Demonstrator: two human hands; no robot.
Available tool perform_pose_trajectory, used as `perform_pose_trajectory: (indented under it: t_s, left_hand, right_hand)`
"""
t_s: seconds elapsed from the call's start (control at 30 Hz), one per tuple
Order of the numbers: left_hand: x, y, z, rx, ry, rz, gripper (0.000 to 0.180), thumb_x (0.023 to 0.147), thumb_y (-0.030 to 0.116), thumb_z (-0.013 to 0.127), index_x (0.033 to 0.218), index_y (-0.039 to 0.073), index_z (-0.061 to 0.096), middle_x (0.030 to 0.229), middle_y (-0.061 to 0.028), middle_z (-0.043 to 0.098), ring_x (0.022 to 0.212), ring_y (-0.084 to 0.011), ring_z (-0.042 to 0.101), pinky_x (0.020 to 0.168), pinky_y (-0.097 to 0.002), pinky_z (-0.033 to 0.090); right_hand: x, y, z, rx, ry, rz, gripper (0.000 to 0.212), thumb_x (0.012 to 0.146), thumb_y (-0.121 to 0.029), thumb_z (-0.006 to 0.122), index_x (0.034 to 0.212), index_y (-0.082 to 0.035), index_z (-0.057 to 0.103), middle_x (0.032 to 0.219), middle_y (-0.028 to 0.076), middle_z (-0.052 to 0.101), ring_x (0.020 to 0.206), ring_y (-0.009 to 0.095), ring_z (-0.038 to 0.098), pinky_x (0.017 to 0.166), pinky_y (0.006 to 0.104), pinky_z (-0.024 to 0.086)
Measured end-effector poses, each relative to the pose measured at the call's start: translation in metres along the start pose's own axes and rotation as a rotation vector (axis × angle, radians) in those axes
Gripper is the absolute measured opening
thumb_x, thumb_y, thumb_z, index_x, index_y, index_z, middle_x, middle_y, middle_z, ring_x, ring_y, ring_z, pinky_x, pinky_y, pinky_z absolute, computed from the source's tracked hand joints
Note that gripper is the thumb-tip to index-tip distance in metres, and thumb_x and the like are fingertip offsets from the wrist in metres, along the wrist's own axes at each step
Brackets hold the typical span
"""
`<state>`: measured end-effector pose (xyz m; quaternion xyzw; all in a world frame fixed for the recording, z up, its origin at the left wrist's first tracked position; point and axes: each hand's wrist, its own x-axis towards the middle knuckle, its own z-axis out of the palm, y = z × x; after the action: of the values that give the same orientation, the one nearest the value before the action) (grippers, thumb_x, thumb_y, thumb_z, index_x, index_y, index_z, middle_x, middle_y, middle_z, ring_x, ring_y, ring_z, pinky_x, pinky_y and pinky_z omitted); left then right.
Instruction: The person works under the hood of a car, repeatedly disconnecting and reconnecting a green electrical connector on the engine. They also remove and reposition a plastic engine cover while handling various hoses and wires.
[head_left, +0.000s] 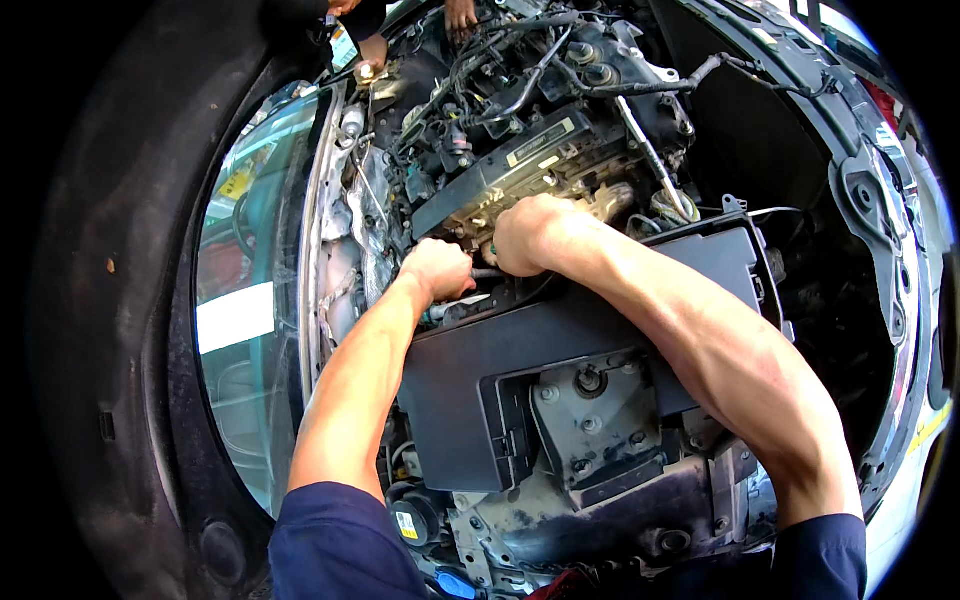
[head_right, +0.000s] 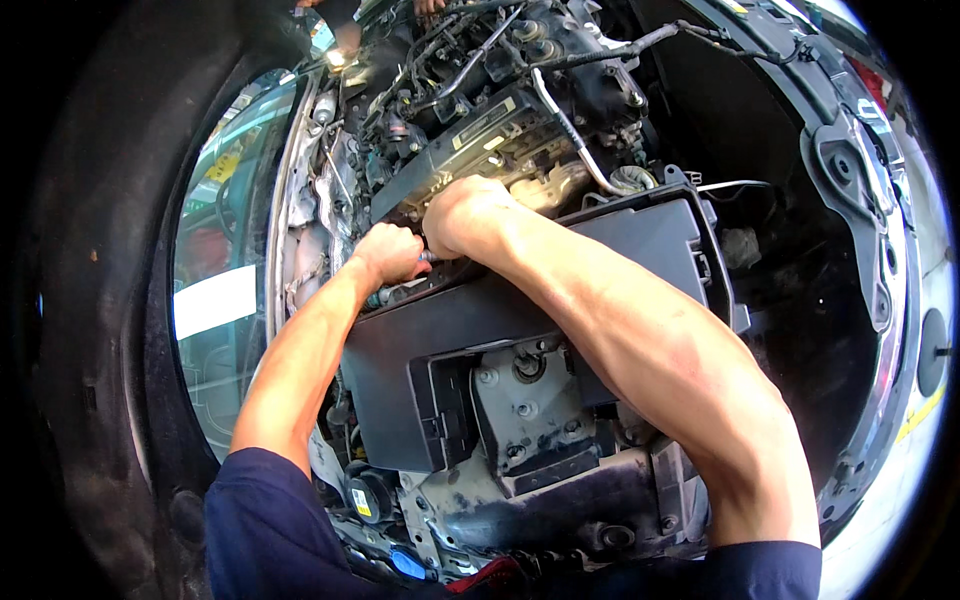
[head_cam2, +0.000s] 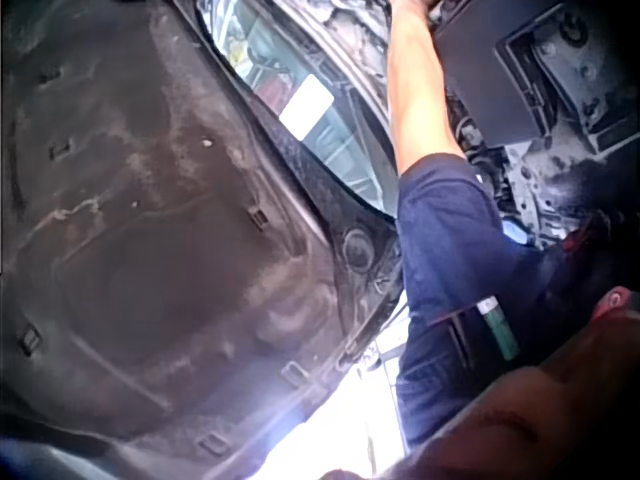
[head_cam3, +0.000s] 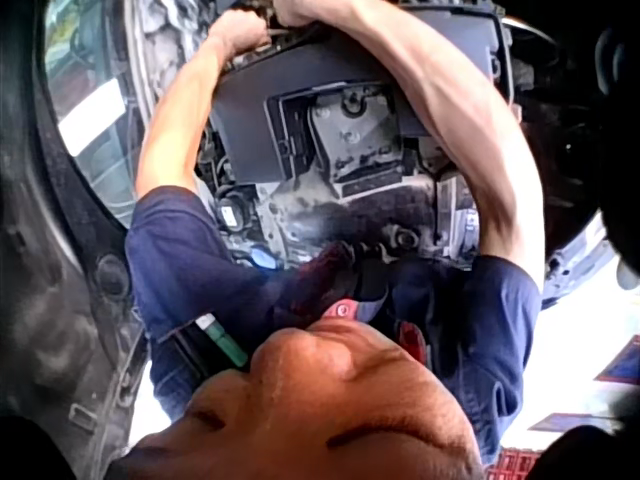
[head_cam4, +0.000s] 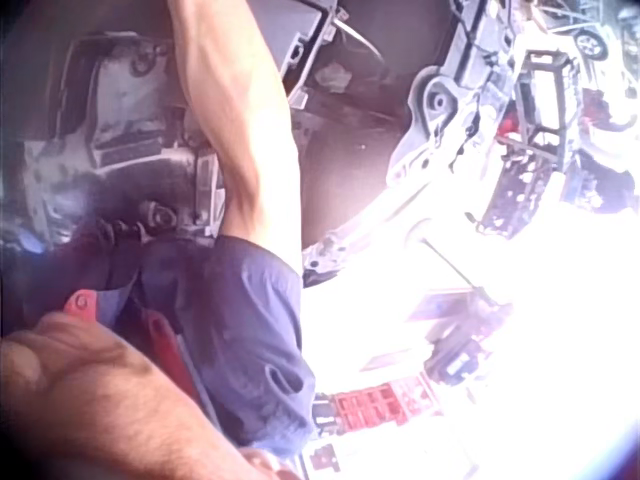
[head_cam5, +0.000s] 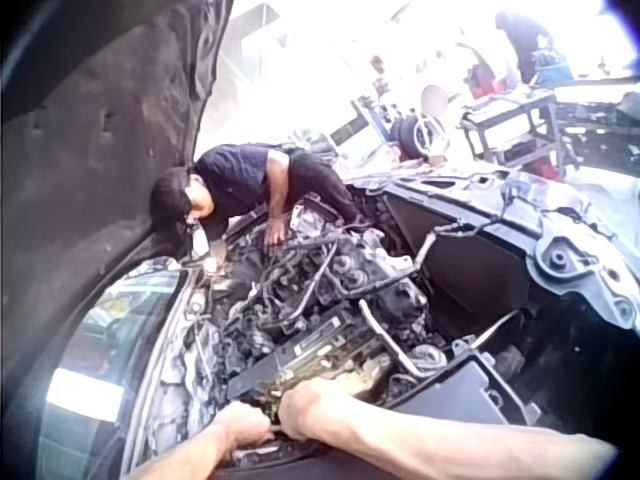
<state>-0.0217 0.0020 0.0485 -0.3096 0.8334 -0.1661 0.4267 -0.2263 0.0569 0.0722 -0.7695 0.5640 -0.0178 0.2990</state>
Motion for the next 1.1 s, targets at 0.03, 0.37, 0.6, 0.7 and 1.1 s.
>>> perform_pose_trajectory:
  t_s: [0.03,0.37,0.6,0.7,1.1]
  left_hand:
    - [0.001,0.0,-0.006,-0.019,0.032,-0.021,0.042,0.085,0.05,0.068,0.082,0.008,0.074,0.083,-0.012,0.074,0.079,-0.0299,0.073,0.071,-0.0404,0.058]
    - [0.014,-0.013,-0.016,0.042,0.105,0.056,0.049,0.084,0.048,0.068,0.101,0.002,0.063,0.08,-0.0145,0.072,0.076,-0.033,0.071,0.067,-0.0436,0.056]
    - [0.0,-0.008,0.001,0.084,0.016,-0.007,0.047,0.079,0.057,0.069,0.081,0.011,0.076,0.081,-0.0087,0.074,0.077,-0.0259,0.073,0.072,-0.0398,0.057]
    - [-0.002,-0.01,0.02,0.009,0.17,0.04,0.045,0.083,0.053,0.069,0.075,0.01,0.074,0.075,-0.0107,0.072,0.073,-0.0274,0.072,0.067,-0.0402,0.056]
    - [-0.005,0.001,0.04,-0.416,0.529,-0.059,0.026,0.087,0.031,0.066,0.081,0.005,0.065,0.077,-0.0131,0.067,0.067,-0.0333,0.068,0.061,-0.0444,0.054]
  right_hand:
    - [0.007,0.004,0.003,0.002,0.016,-0.024,0.031,0.072,-0.015,0.067,0.101,-0.008,0.075,0.105,0.013,0.073,0.101,0.026,0.07,0.083,0.0389,0.055]
    - [0.016,0.016,0.0,-0.055,-0.007,-0.092,0.036,0.078,-0.028,0.067,0.109,-0.01,0.075,0.115,0.013,0.071,0.108,0.026,0.068,0.089,0.0409,0.054]
    - [0.039,-0.006,0.007,-0.023,-0.05,0.102,0.043,0.074,-0.032,0.074,0.107,-0.004,0.073,0.111,0.014,0.072,0.107,0.027,0.068,0.086,0.0412,0.055]
    - [0.011,0.016,-0.003,0.067,-0.019,-0.199,0.038,0.086,-0.033,0.066,0.107,-0.001,0.072,0.101,0.015,0.071,0.096,0.027,0.07,0.077,0.0446,0.057]
    - [0.024,0.024,-0.005,0.056,-0.378,-0.261,0.036,0.093,-0.033,0.063,0.105,0.001,0.064,0.081,0.012,0.07,0.078,0.025,0.069,0.075,0.0377,0.054]
